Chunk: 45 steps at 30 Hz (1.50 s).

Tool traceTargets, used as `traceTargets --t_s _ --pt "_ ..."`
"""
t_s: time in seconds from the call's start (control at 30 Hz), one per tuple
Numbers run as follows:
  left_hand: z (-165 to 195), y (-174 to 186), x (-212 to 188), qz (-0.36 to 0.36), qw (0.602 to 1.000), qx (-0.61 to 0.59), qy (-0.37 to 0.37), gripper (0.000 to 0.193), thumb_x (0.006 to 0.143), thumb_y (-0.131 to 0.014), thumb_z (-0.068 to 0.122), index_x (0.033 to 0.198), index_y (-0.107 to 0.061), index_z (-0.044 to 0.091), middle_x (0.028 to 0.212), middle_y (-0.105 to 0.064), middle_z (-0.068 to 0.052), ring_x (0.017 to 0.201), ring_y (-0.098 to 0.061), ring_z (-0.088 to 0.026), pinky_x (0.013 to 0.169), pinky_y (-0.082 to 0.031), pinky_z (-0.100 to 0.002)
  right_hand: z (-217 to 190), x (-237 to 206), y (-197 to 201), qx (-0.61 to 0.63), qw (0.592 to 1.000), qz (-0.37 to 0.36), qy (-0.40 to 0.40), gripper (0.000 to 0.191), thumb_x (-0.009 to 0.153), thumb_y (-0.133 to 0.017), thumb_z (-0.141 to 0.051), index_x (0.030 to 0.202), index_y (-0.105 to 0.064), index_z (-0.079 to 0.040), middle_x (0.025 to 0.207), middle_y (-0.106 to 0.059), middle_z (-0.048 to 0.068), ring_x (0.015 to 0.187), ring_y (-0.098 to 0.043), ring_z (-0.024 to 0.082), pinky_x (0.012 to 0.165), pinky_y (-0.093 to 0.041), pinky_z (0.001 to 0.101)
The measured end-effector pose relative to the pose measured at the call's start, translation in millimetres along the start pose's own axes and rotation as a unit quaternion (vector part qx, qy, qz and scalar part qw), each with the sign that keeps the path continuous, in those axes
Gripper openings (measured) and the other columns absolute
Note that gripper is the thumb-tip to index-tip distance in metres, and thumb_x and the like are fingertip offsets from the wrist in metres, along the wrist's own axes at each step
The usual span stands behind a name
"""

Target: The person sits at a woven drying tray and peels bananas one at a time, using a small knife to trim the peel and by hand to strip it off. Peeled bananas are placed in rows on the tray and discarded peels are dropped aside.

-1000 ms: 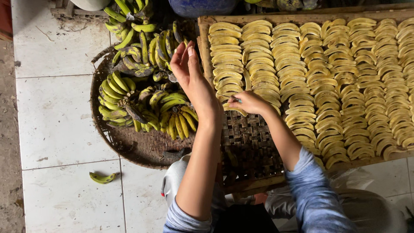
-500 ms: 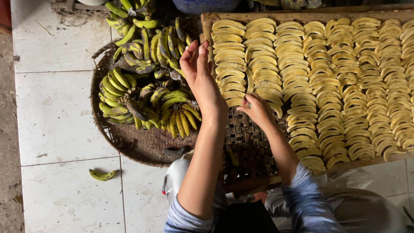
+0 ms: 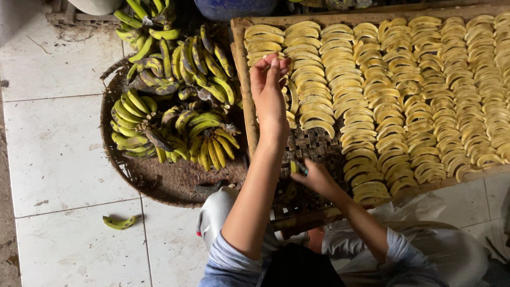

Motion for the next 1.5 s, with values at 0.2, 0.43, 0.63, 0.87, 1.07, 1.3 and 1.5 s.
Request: traceTargets --t_s 0.2,0.43,0.63,0.87,1.07,1.3,1.5 --pt "-28 0 -30 -0.098 0.980 0.151 0.089 0.019 0.109 -0.056 0.022 0.116 -0.056 0.003 0.110 -0.069 -0.009 0.108 -0.069 -0.021 0.087 -0.052 -0.033 -7 -15 73 0.096 0.990 0.096 0.046 0.045 0.086 -0.079 -0.040 0.108 -0.065 -0.003 0.086 -0.072 0.008 0.077 -0.067 0.020 0.072 -0.053 0.0379" --pt "-45 8 -106 -0.418 0.721 0.514 0.204 0.073 0.093 -0.071 0.046 0.137 -0.038 -0.002 0.108 -0.072 -0.026 0.107 -0.069 -0.034 0.092 -0.054 -0.042 4 -38 111 0.168 0.964 0.208 0.001 0.031 0.088 -0.079 -0.025 0.103 -0.066 -0.003 0.088 -0.071 0.002 0.076 -0.065 0.014 0.067 -0.052 0.0299" --pt "-81 4 -145 -0.498 0.624 0.598 0.072 0.074 0.085 -0.078 0.039 0.135 -0.042 -0.002 0.108 -0.069 -0.027 0.104 -0.067 -0.045 0.088 -0.054 -0.050 30 -59 130 0.330 0.920 0.200 -0.072 0.020 0.095 -0.077 -0.017 0.104 -0.069 -0.001 0.079 -0.062 0.000 0.060 -0.050 0.007 0.052 -0.037 0.0255" --pt "-64 -10 -143 -0.483 0.622 0.605 -0.116 0.061 0.076 -0.084 0.036 0.112 -0.048 0.003 0.094 -0.069 -0.019 0.102 -0.065 -0.042 0.090 -0.047 -0.052 35 -61 135 0.571 0.799 0.138 -0.132 0.020 0.091 -0.074 -0.020 0.094 -0.060 -0.006 0.072 -0.050 -0.005 0.048 -0.042 0.005 0.040 -0.029 0.0230" --pt "-42 -38 -152 -0.474 0.639 0.553 -0.248 0.054 0.082 -0.080 0.034 0.118 -0.052 0.006 0.115 -0.062 -0.016 0.113 -0.057 -0.037 0.101 -0.044 -0.048 50 -73 147 0.674 0.715 0.109 -0.146 0.018 0.099 -0.069 -0.025 0.102 -0.061 -0.010 0.064 -0.044 -0.002 0.045 -0.042 0.004 0.037 -0.029 0.0196" --pt "-66 -29 -173 -0.372 0.803 0.438 -0.162 0.035 0.096 -0.074 0.030 0.123 -0.061 0.012 0.121 -0.059 -0.008 0.117 -0.053 -0.028 0.107 -0.041 -0.042 48 -86 143 0.792 0.604 -0.057 -0.060 0.034 0.106 -0.056 -0.035 0.102 -0.059 -0.001 0.073 -0.059 0.005 0.044 -0.041 0.001 0.033 -0.029 0.0148" --pt "-116 -9 -190 -0.215 0.936 0.029 0.278 0.041 0.109 -0.058 0.041 0.127 -0.057 0.004 0.108 -0.058 -0.004 0.099 -0.053 -0.015 0.091 -0.049 -0.031 25 -90 104 0.861 0.504 0.044 -0.042 0.027 0.103 -0.055 -0.035 0.100 -0.061 -0.009 0.072 -0.056 0.001 0.047 -0.043 0.002 0.037 -0.032 0.0151"
Point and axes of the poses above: each hand's wrist, its own x-axis towards the middle knuckle, its own y-axis out of the back of the hand, z = x × y, the point moved 1 cm from there along x, towards the middle knuckle
